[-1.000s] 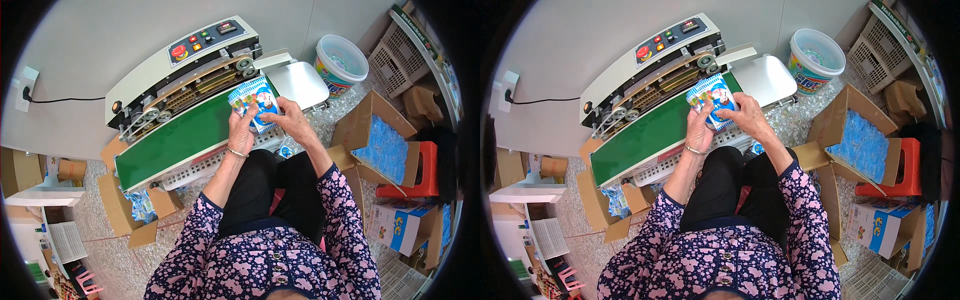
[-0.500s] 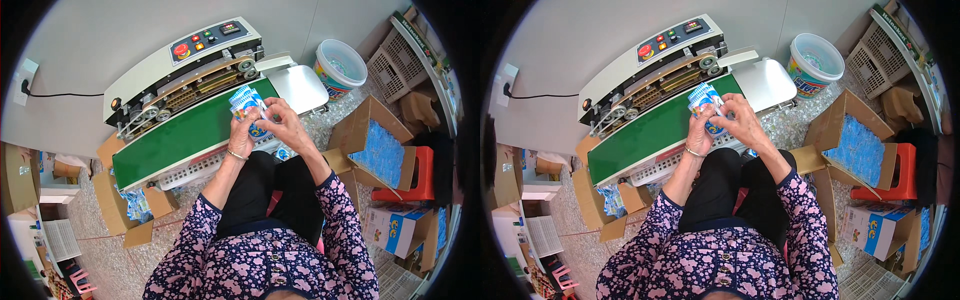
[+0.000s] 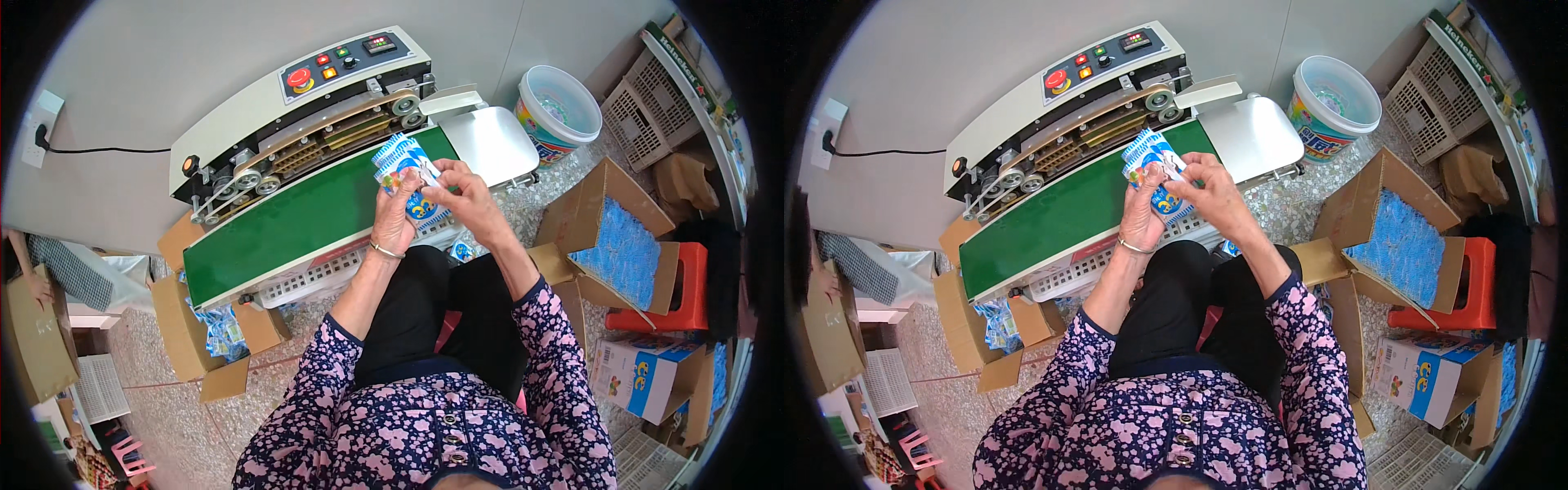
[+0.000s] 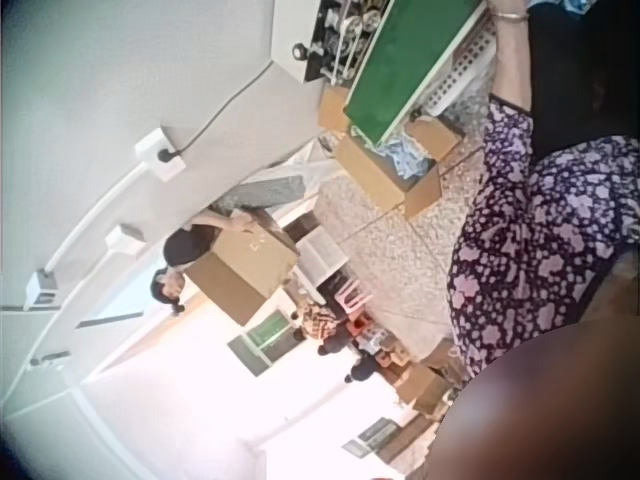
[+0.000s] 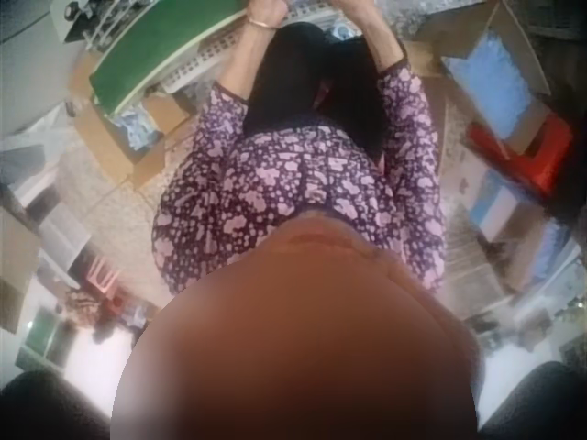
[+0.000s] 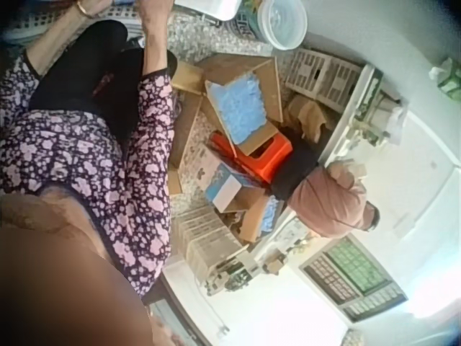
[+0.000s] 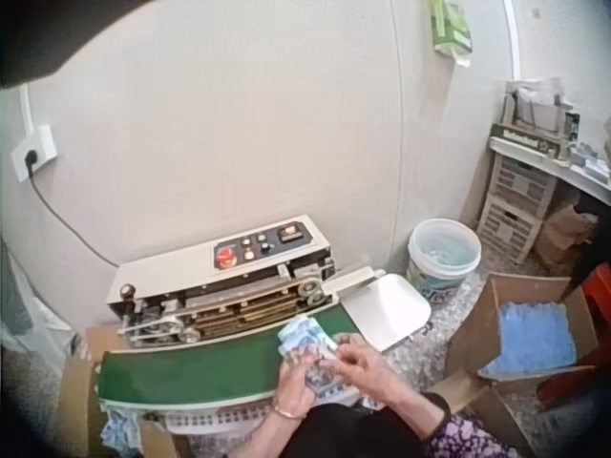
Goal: Sealing small blue plastic bags using a heat sealing machine.
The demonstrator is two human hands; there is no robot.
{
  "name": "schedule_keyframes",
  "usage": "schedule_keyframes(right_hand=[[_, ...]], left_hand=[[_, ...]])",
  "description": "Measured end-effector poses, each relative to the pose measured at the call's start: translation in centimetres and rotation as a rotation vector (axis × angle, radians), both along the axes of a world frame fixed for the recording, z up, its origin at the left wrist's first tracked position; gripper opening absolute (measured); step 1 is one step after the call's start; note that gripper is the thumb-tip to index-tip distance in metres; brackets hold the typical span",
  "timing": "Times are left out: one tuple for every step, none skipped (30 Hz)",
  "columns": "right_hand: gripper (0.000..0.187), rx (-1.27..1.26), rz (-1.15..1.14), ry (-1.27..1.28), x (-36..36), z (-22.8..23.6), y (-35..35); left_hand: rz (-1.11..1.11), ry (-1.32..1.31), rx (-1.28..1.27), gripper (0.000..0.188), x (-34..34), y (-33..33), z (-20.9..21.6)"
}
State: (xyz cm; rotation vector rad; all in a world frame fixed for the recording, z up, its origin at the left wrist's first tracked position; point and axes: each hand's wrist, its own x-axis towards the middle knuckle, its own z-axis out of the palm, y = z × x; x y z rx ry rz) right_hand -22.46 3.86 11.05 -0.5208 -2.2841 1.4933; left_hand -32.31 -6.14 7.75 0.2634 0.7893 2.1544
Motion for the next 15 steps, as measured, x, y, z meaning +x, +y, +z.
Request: schedule_keyframes(right_hand=[[0.02,-0.214,0.017,0.074,0.1,-0.2,0.4],[0.019,-0.428,0.037,0.149,0.1,-0.5,0.8],[0.017,-0.551,0.04,0.169,0.1,-1.1,1.1],[0.017,-0.55,0.039,0.171,0.2,-1.5,1.5],[0.018,-0.624,0.021,0.151,0.2,-1.7,1.7],[0.019,-0.697,0.002,0.13,0.3,-1.9,1.9],[0.019,-0.698,0.002,0.13,0.4,-2.0,2.0],[0.023,-0.796,-0.045,0.12,0.3,-1.4,1.8],[0.027,-0.895,-0.093,0.109,0.3,-1.1,1.7],[0.027,-0.896,-0.091,0.109,0.2,-1.3,1.8],[0.031,-0.892,-0.102,0.156,0.1,-1.5,1.9],[0.035,-0.888,-0.113,0.202,0.1,-1.6,2.1],[0.035,-0.887,-0.116,0.203,0.3,-1.7,2.3],[0.035,-0.756,-0.114,0.114,0.4,-1.1,2.0],[0.035,-0.625,-0.112,0.026,0.4,-0.8,1.7]], left_hand=[[-0.001,-0.019,0.016,0.025,0.1,0.0,0.2],[-0.001,-0.018,0.017,0.025,0.0,0.0,0.0],[-0.009,-0.012,0.03,0.026,-0.1,-0.1,-0.3],[-0.017,-0.008,0.043,0.027,-0.2,-0.1,-0.5],[-0.016,-0.007,0.042,0.027,-0.3,-0.3,-0.4],[-0.027,-0.031,0.046,0.028,-0.3,-0.3,-0.3],[-0.04,-0.054,0.05,0.029,-0.3,-0.4,-0.2],[-0.038,-0.053,0.05,0.029,-0.4,-0.3,-0.4],[-0.026,-0.061,0.038,0.031,-0.6,-0.3,-0.5],[-0.013,-0.069,0.025,0.033,-0.6,-0.3,-0.7],[-0.017,-0.069,0.026,0.033,-0.5,-0.1,-0.5],[-0.008,-0.076,0.021,0.033,-0.4,0.1,-0.4],[0.002,-0.083,0.015,0.034,-0.3,0.3,-0.2],[0.005,-0.082,0.013,0.034,-0.5,0.2,-0.3],[0.008,-0.05,0.0,0.035,-0.8,0.1,-0.4]])
